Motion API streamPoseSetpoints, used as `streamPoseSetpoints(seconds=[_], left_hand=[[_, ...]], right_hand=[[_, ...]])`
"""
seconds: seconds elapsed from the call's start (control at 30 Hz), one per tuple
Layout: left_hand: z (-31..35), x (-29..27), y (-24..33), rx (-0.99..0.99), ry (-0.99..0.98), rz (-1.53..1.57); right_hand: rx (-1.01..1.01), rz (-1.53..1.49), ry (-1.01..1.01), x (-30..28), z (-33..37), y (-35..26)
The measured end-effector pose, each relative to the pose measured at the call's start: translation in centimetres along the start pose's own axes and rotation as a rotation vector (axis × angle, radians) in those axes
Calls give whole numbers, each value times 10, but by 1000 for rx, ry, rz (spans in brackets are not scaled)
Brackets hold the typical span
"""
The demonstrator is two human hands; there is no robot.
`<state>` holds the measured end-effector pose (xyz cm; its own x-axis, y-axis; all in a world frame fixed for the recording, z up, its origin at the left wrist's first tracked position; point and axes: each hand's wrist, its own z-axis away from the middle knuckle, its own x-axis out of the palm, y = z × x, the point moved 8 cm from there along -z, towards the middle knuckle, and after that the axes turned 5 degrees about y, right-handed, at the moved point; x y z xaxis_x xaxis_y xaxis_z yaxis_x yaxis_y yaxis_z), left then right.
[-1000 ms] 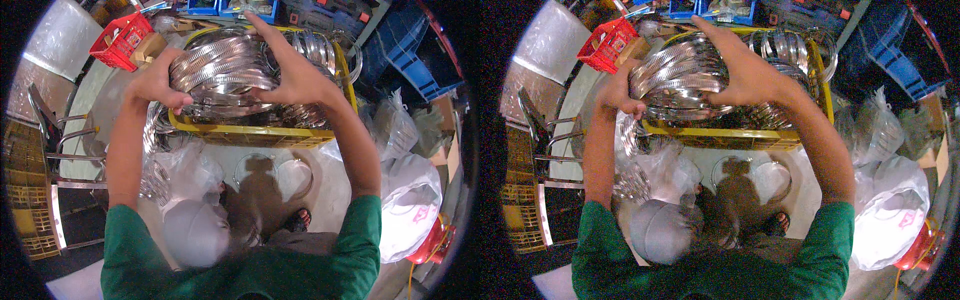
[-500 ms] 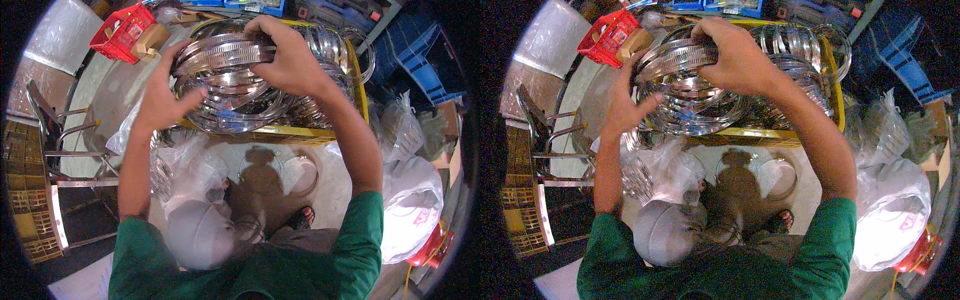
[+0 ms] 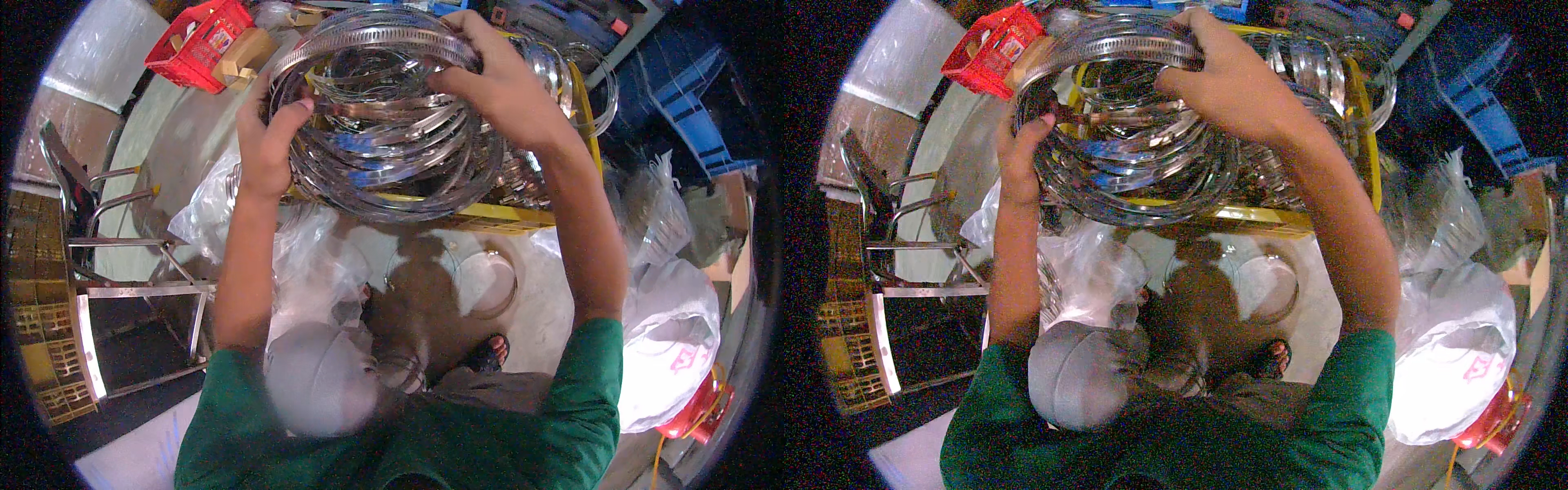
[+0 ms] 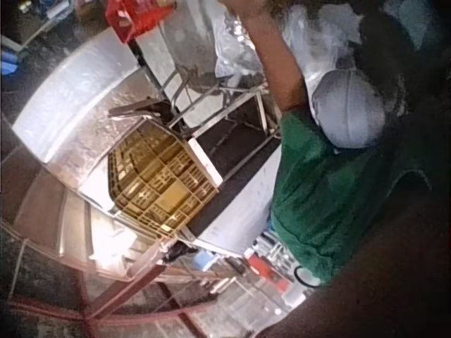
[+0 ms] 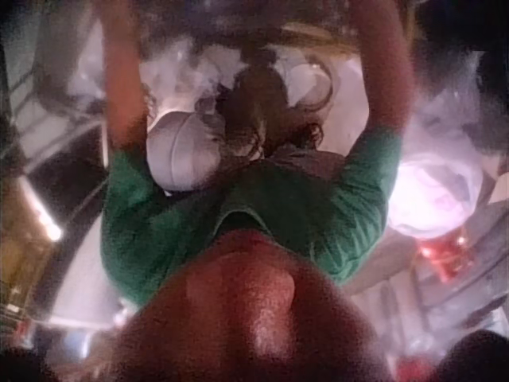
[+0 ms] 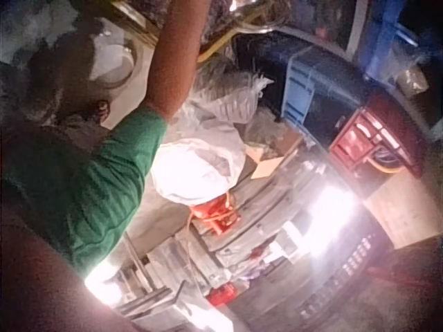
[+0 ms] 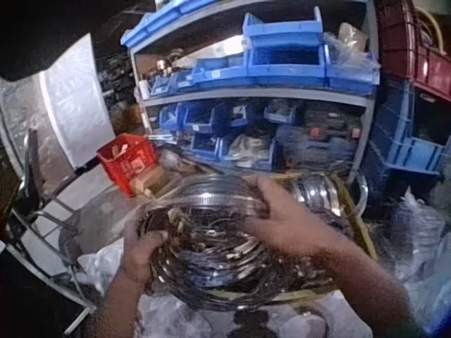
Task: The person sits on the floor and sorts coiled metal rings from a plastic bag into a yellow basket. They repeatedly pick up bundles of rings, separate them, and place them into the basket, occasionally adjusting the pile.
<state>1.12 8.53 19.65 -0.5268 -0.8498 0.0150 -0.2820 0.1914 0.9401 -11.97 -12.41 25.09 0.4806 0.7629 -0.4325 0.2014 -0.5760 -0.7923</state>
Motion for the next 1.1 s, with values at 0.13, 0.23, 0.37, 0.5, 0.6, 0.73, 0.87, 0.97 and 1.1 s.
streamPoseSetpoints(seconds=[0.13, 0.23, 0.37, 0.5, 0.6, 0.73, 0.87, 0.97, 1.1], left_hand=[[-15, -5, -15, 1, -2, -67], [-11, -6, -12, 351, -9, -276], [17, -3, -22, 547, -17, -557], [29, 5, -41, 160, -68, -437], [30, 27, 28, 629, -54, -560], [19, 56, 95, 664, -155, -558], [-3, 52, 109, 455, 20, -651], [-9, 41, 99, 426, 107, -513], [-12, 24, 76, 305, 185, -192]], right_hand=[[-132, 63, 27, 6, -1, 37], [-276, 66, 17, 7, 3, 38], [-344, 110, -77, 19, 21, 18], [-504, 215, -117, 31, 36, -3], [-502, 370, -226, 29, 22, -28], [-403, 386, -533, 2, -7, -99], [-294, 253, -556, -8, -11, -135], [-404, 241, -384, -22, -11, -125], [80, -957, -133, -40, -47, -39]])
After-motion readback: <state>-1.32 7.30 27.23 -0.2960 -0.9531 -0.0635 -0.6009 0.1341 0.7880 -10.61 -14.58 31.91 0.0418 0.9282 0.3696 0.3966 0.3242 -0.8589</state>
